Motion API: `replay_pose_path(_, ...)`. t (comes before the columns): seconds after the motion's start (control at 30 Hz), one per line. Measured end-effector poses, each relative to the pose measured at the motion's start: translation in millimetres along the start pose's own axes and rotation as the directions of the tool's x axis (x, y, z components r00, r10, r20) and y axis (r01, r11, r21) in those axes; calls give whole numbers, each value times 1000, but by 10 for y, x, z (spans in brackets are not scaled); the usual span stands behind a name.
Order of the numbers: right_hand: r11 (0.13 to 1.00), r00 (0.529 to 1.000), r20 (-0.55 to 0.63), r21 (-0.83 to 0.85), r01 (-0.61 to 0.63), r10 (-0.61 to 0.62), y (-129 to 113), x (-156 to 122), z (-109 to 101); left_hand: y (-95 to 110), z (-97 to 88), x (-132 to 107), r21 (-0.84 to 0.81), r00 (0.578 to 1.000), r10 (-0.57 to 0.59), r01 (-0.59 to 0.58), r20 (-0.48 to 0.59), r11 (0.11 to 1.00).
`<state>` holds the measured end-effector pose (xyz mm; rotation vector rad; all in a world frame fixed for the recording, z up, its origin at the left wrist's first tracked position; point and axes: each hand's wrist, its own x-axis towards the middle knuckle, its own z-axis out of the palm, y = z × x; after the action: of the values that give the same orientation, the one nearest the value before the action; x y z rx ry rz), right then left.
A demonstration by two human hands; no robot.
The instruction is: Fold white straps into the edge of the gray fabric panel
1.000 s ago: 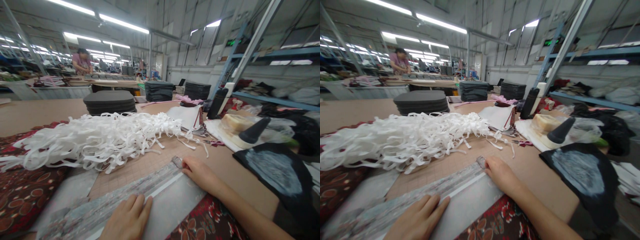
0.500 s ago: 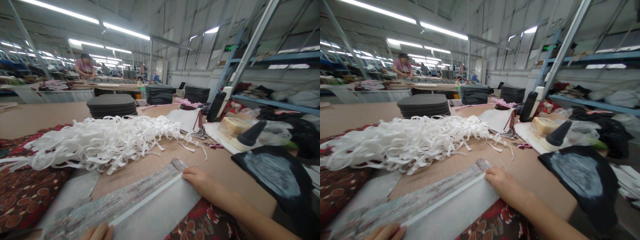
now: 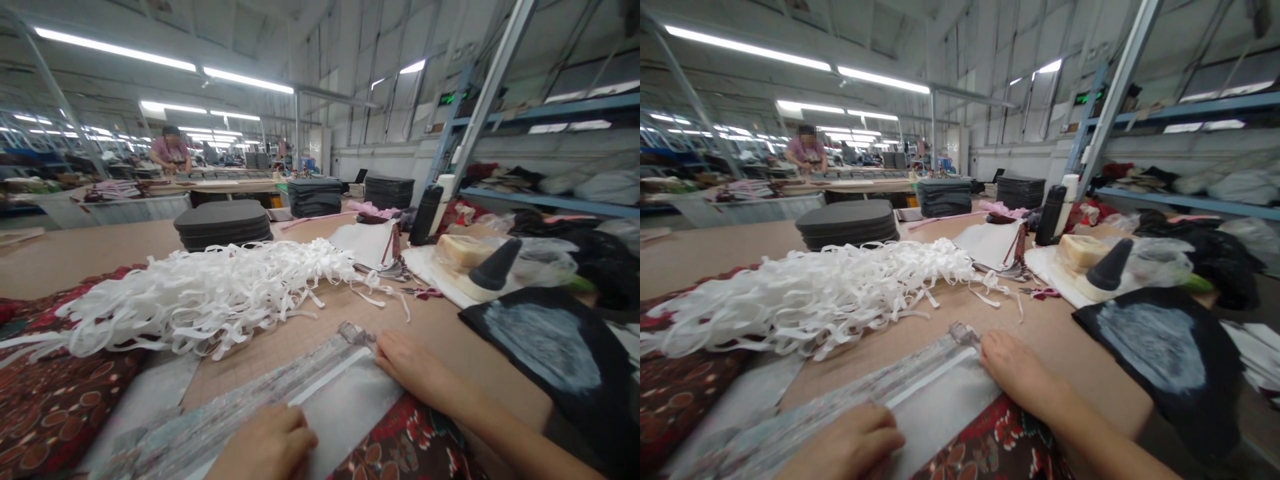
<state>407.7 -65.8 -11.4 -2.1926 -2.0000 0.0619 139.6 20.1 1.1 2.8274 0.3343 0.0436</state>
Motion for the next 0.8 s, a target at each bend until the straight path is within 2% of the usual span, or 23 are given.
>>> replay_pose_path(0.07,998,1000,9,67,-20,20,3,-27,-38,-22,2,240,-33,998,-6,4,-66,999)
replay_pose_path(0.13,973,998,56,227,-48,36,17,3,-69,-66,51,445,-65,992,-7,-1,-127,998)
replay_pose_path(0.23,855,992,110,509,-103,54,53,150,-39,-125,148,680,-106,981,-15,-6,-192,994)
replay_pose_path(0.33,760,993,105,641,-107,51,73,305,54,-152,229,842,-156,971,-43,6,-236,988)
replay_pose_path(0.5,736,995,-70,669,102,-75,76,319,125,-147,293,998,-220,935,-169,103,-310,970)
replay_pose_path(0.6,718,991,-105,684,132,-82,99,265,152,-118,302,1039,-158,925,-204,160,-320,974)
replay_pose_path(0.7,787,981,-182,595,165,-68,113,243,194,-94,310,1057,-94,933,-202,182,-298,979)
replay_pose_path(0.8,901,934,-335,358,246,-122,107,225,213,-94,322,1068,-73,941,-197,184,-276,980)
